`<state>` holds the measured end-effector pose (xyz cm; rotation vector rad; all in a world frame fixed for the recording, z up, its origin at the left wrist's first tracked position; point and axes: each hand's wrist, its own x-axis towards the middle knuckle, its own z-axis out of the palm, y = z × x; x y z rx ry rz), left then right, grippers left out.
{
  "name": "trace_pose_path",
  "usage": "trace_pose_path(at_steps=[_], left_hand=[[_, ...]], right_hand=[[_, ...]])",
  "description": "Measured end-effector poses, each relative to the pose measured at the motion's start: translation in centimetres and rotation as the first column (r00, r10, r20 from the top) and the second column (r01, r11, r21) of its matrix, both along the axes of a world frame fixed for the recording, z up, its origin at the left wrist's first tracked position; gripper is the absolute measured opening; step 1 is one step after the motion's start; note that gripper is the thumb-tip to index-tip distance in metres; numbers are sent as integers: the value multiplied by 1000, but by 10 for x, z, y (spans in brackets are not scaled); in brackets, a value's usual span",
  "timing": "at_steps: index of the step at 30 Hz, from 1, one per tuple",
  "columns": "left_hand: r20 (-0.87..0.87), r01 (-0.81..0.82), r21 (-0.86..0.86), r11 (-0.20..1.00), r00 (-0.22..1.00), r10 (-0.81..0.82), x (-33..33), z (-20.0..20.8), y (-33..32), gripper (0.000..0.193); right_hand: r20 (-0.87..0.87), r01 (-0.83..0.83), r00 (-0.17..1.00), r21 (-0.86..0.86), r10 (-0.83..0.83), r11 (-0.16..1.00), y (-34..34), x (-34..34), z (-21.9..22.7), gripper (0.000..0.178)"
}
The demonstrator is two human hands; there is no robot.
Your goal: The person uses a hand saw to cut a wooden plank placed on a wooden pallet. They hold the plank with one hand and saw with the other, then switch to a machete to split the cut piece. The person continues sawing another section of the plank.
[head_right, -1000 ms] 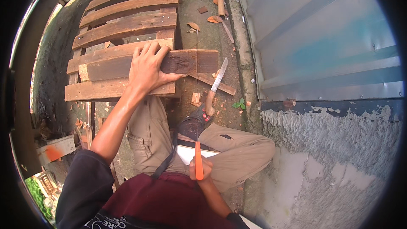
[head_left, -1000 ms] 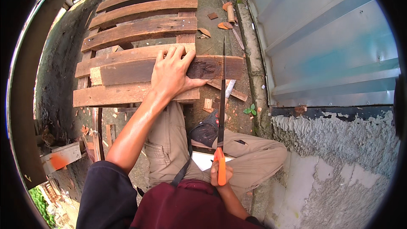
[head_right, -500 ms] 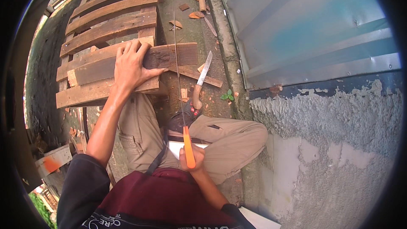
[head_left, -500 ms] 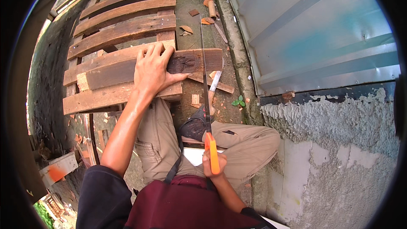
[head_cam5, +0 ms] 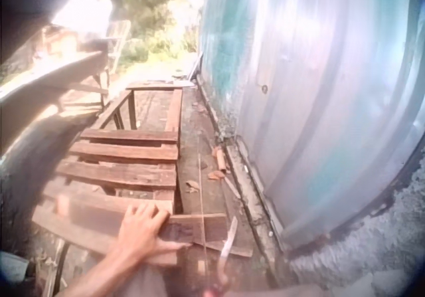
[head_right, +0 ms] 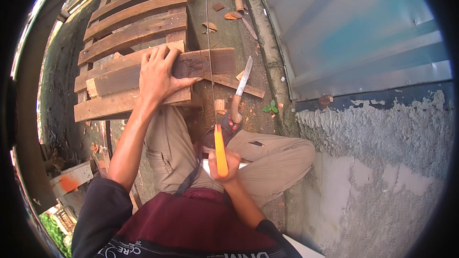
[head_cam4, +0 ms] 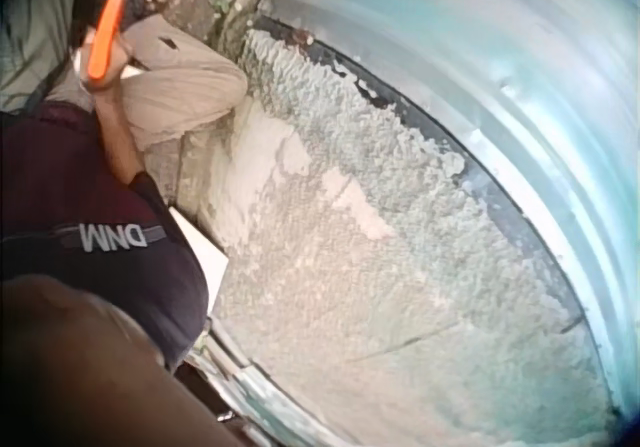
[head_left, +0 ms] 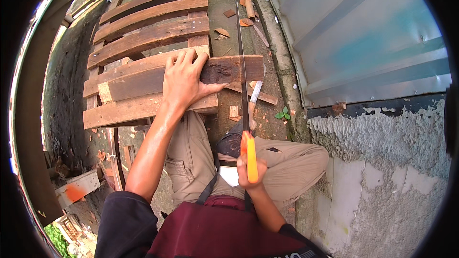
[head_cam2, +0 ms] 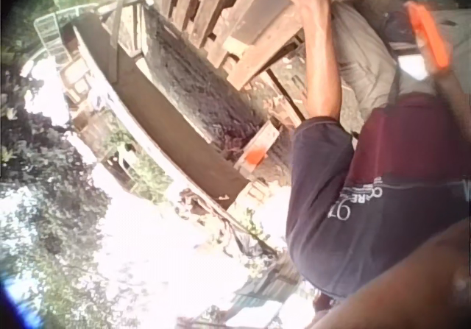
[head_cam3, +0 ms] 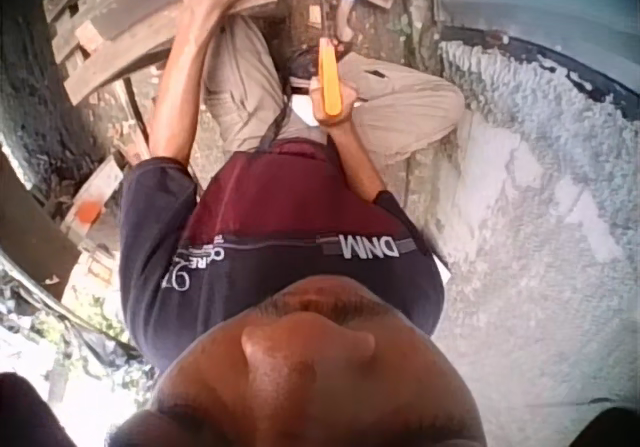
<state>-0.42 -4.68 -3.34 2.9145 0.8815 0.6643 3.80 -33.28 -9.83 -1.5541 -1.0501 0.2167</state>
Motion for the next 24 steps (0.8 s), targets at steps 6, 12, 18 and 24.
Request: trace_pose_path(at_steps=[6,12,18,24], left_hand=[[44,-30,-12,999,999,31,-1,1,-2,72],[0,-25,-7,1000,1000,25,1,2,3,73],[-5,6,23,1000,1000,-6,3,1,0,74],[-46,-17,-39,999,999,15,-2,8,8,84]], right_hand=[[-37,-48,998,-27,47,998,-84,-22,-27,18],[-82,-31,996,45,35,999,49,31,27,17],[-54,-80,995,-18,79,997,-60,-11,-14,10],[-78,-15,997,-204,-1,979,-165,-9,47,14]])
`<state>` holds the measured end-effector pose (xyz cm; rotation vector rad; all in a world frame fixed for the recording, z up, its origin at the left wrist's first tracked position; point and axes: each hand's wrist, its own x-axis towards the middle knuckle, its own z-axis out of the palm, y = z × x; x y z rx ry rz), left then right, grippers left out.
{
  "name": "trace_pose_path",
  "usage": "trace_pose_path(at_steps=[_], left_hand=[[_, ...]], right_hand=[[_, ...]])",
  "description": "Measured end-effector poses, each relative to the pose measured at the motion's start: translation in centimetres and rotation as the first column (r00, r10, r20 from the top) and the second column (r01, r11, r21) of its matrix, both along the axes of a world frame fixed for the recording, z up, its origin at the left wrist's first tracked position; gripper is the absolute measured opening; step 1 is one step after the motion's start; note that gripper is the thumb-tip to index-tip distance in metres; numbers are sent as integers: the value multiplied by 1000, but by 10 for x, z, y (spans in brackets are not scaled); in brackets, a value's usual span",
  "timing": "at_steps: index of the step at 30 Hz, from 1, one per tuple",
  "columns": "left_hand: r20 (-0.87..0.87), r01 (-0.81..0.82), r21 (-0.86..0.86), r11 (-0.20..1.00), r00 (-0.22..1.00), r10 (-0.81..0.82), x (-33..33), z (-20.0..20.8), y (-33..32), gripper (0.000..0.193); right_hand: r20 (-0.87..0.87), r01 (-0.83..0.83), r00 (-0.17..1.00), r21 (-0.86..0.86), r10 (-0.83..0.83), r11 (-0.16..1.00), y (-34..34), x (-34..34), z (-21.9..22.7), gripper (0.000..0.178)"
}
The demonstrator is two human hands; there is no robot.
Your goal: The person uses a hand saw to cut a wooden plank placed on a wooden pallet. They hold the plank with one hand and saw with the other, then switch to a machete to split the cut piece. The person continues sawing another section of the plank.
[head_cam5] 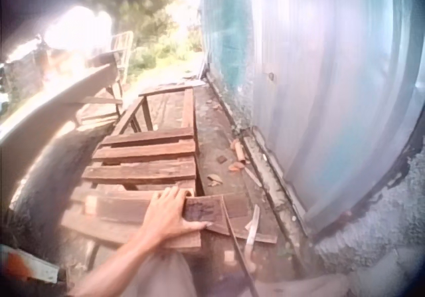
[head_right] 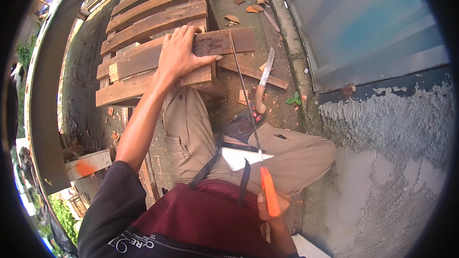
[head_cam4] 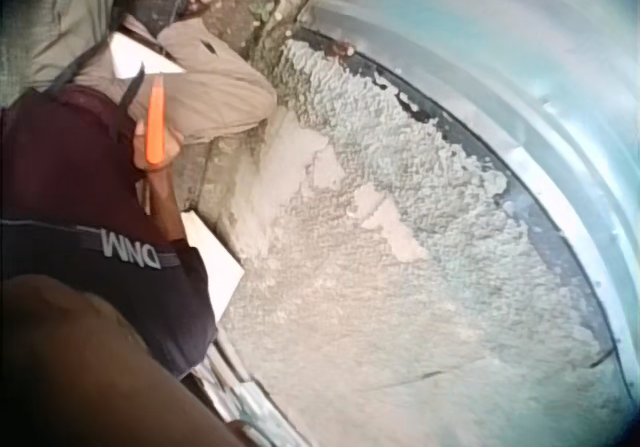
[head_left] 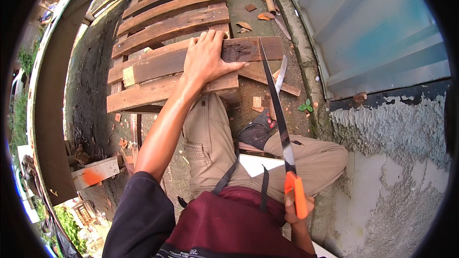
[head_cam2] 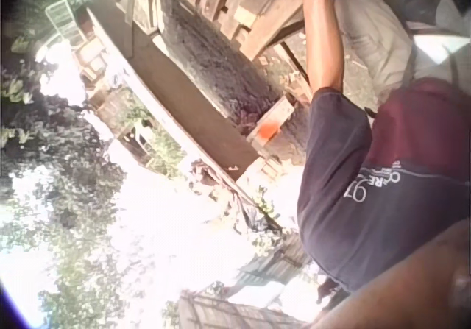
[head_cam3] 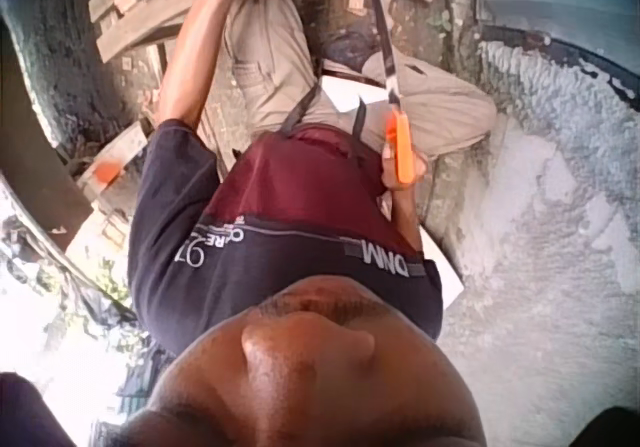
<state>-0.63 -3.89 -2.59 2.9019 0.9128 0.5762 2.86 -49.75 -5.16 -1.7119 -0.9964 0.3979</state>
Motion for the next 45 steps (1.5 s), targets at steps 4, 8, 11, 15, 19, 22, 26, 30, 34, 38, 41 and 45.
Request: trace_pose_path(at_steps=[4,8,11,15,19,22,26,30,34,38,41,45], left_hand=[[-105,43,-93,995,993,-52,6,10,8,91],[-48,50,-17,999,998,-51,18,14,12,92],[-131,-30,-116,993,991,15,34,49,22,92],[10,2,-346,938,1000,1,44,113,53,94],[56,-24,-505,863,997,60,36,148,62,92],[126,48,-528,848,992,23,29,158,49,91],[136,99,-611,785,990,-19,23,176,26,89],[208,152,-688,710,978,-8,14,190,-3,85],[262,222,-825,520,965,4,19,196,-29,81],[289,196,-791,580,955,71,21,190,-58,82],[229,199,-658,727,972,-58,22,183,-62,81],[91,127,-445,886,991,-97,36,194,-73,81]], right_hand=[[-90,-119,988,32,122,992,1,7,37,11],[293,-82,951,-70,100,994,23,13,66,12],[306,-105,949,82,75,991,33,24,56,14],[292,-104,956,406,-21,908,59,40,34,14],[357,32,909,459,-217,888,81,48,20,9],[356,112,912,261,-203,959,81,75,-8,8],[233,230,939,115,-251,966,92,119,-70,14],[278,269,927,-28,-251,963,93,136,-113,18],[387,303,899,-209,-206,930,90,155,-149,26],[270,308,929,-184,-254,933,90,148,-159,26],[227,291,942,-185,-247,939,88,144,-164,24],[197,292,947,-191,-255,937,85,150,-168,23]])
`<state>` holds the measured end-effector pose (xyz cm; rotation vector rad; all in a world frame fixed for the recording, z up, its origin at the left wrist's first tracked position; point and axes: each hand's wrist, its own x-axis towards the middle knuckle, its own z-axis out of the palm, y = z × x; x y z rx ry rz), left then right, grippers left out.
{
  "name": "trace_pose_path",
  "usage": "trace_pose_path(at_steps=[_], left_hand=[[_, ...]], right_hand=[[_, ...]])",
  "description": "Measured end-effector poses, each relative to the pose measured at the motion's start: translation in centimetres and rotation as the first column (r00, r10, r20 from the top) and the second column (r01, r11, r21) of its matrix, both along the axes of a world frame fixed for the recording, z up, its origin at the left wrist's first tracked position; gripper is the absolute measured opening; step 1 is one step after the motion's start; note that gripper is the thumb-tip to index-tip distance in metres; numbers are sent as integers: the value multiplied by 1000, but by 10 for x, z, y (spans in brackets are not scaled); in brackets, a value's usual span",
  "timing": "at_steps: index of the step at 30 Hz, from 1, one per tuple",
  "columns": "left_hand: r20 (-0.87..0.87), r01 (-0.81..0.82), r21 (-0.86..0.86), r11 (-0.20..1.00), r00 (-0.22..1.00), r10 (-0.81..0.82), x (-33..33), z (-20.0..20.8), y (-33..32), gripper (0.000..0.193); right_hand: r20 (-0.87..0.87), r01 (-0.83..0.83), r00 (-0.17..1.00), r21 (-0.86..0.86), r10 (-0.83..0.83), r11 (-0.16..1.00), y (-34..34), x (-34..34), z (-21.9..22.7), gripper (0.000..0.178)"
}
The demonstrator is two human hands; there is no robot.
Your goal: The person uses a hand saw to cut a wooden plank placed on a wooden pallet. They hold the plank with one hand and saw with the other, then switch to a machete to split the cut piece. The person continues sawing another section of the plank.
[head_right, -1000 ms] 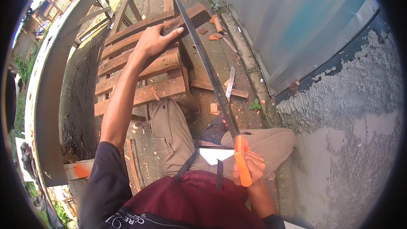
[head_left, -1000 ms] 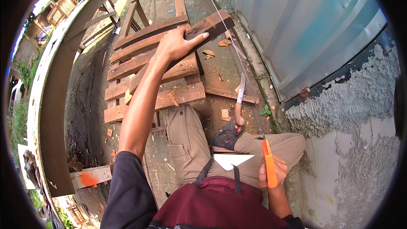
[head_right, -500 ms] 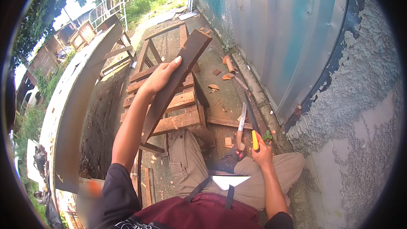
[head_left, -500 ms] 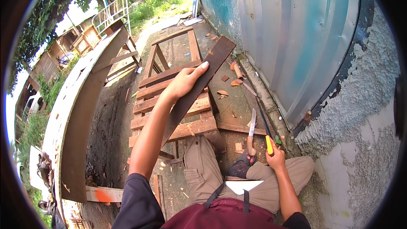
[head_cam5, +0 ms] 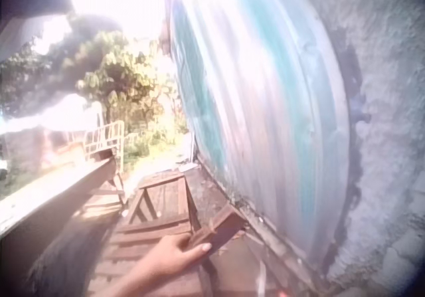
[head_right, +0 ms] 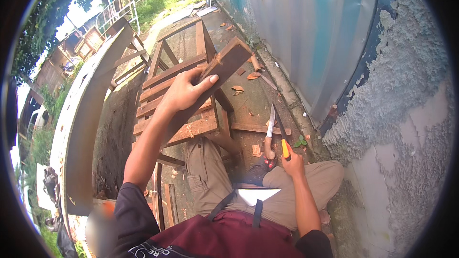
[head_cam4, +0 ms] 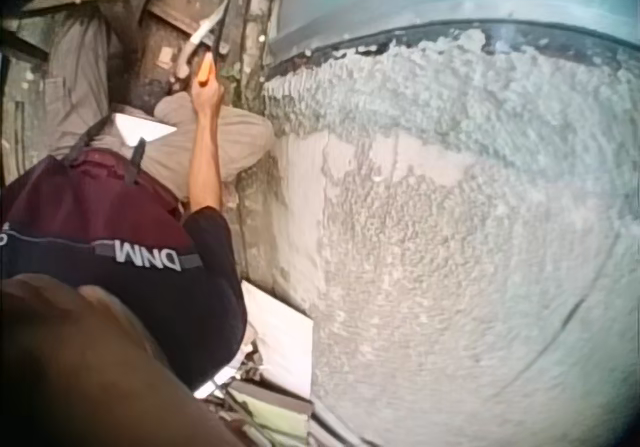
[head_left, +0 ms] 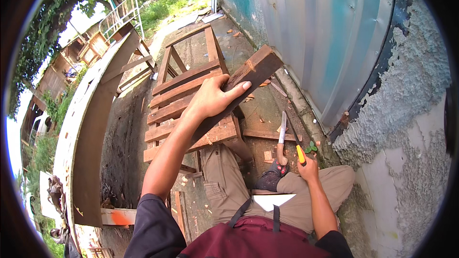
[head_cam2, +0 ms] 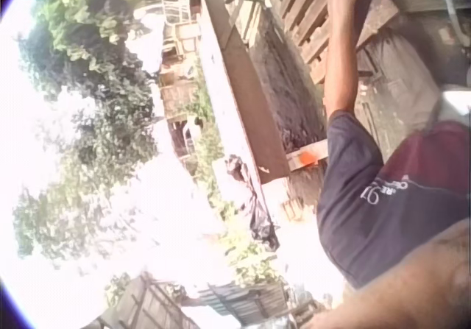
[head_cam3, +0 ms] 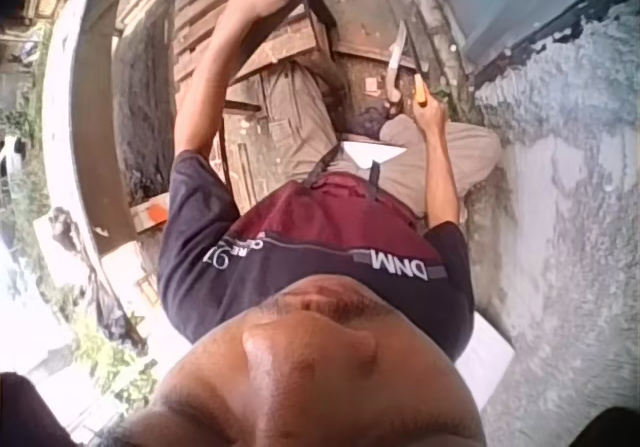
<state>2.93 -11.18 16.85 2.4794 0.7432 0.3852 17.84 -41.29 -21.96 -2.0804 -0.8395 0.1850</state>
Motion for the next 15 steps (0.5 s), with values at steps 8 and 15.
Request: trace_pose_path(at_steps=[8,15], left_hand=[[-24,44,471,881,999,-37,-3,-95,41,86],[-81,87,583,808,996,-50,-10,-183,49,95]], right_hand=[[67,20,998,-246,-4,969,13,-7,8,39],[280,-96,913,-558,296,824,15,34,-55,38]])
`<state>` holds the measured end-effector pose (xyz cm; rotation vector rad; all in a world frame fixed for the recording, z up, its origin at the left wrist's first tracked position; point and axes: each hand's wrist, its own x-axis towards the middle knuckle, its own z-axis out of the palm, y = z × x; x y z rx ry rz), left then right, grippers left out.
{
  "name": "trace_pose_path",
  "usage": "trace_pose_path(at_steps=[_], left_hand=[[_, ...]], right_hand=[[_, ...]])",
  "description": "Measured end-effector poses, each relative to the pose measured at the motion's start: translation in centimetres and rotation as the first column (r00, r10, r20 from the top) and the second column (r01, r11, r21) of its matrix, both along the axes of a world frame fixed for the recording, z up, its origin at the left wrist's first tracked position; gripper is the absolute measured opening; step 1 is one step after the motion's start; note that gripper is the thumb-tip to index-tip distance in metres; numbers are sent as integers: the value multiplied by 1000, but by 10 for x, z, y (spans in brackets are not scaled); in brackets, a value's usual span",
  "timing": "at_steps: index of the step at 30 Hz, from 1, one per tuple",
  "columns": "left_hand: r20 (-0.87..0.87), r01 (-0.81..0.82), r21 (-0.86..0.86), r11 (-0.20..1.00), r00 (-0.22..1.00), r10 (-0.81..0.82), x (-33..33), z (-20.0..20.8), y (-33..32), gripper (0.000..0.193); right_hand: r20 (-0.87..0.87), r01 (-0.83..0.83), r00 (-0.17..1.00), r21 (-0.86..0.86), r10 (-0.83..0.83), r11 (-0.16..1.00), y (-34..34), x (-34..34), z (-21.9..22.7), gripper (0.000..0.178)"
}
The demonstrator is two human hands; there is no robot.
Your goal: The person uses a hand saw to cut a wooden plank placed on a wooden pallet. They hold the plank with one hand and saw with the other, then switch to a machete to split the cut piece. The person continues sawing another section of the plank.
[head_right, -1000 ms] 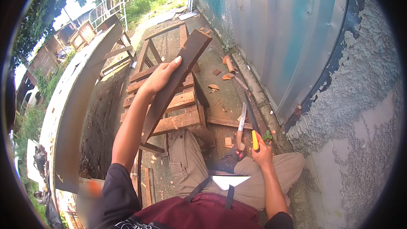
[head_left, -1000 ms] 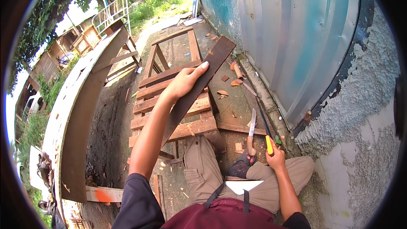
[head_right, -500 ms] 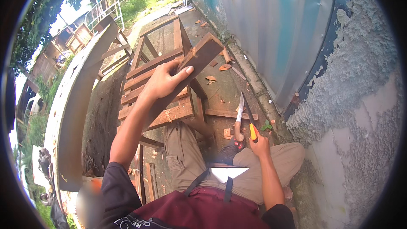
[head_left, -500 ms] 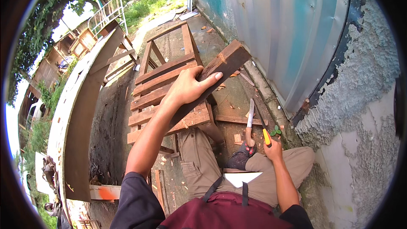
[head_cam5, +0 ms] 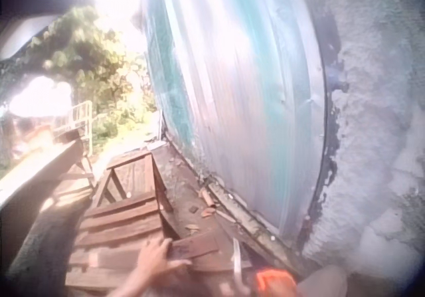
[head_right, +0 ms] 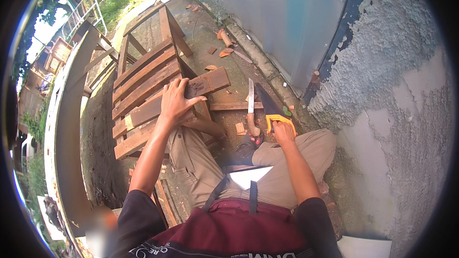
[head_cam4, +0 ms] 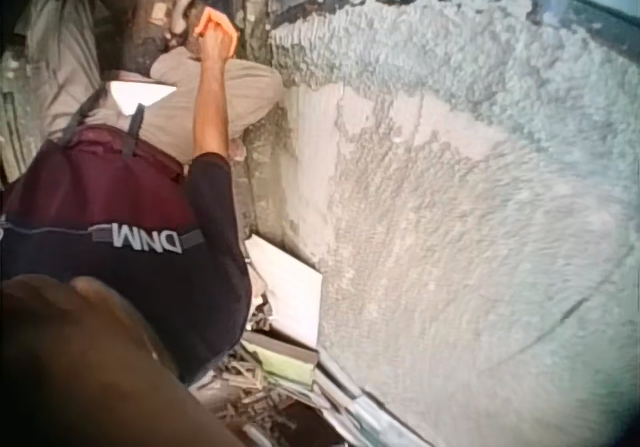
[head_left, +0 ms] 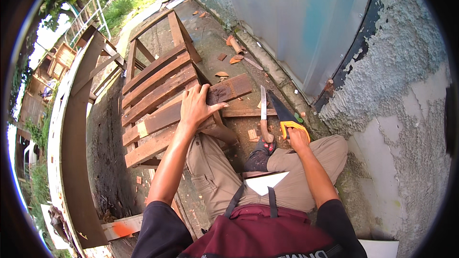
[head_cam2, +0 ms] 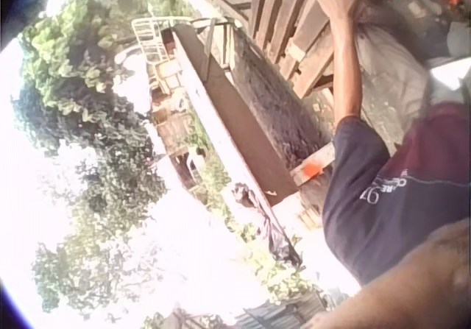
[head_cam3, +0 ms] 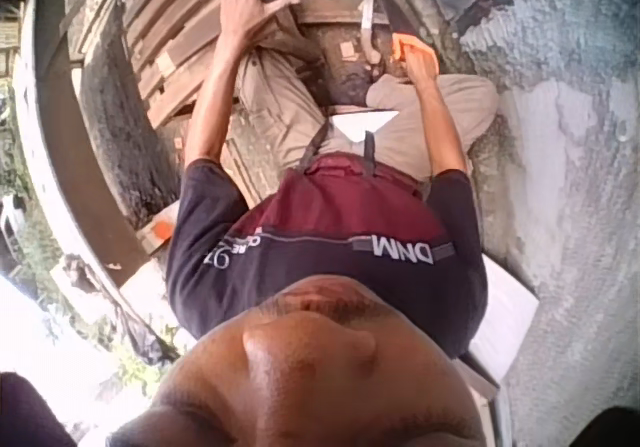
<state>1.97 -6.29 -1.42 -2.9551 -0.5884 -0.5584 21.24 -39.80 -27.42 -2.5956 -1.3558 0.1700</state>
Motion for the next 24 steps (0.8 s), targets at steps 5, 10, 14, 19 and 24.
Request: trace_pose_path(at_steps=[5,10,14,19,24], left_hand=[[22,-38,-226,973,999,44,8,13,0,78],[-22,-77,-291,954,997,74,10,12,-4,74],[-21,-51,-322,945,999,47,16,13,-2,72],[-83,-133,-336,933,990,111,13,11,3,71],[-28,-54,-347,936,999,47,11,4,10,68]], right_hand=[[156,17,988,-152,7,988,4,11,-44,14],[84,85,995,-371,-57,925,10,5,-69,19],[13,145,987,-497,-160,856,12,10,-79,28],[143,226,973,-406,-183,885,60,-23,-52,41],[-354,359,870,-21,-343,933,115,-49,-58,55]])
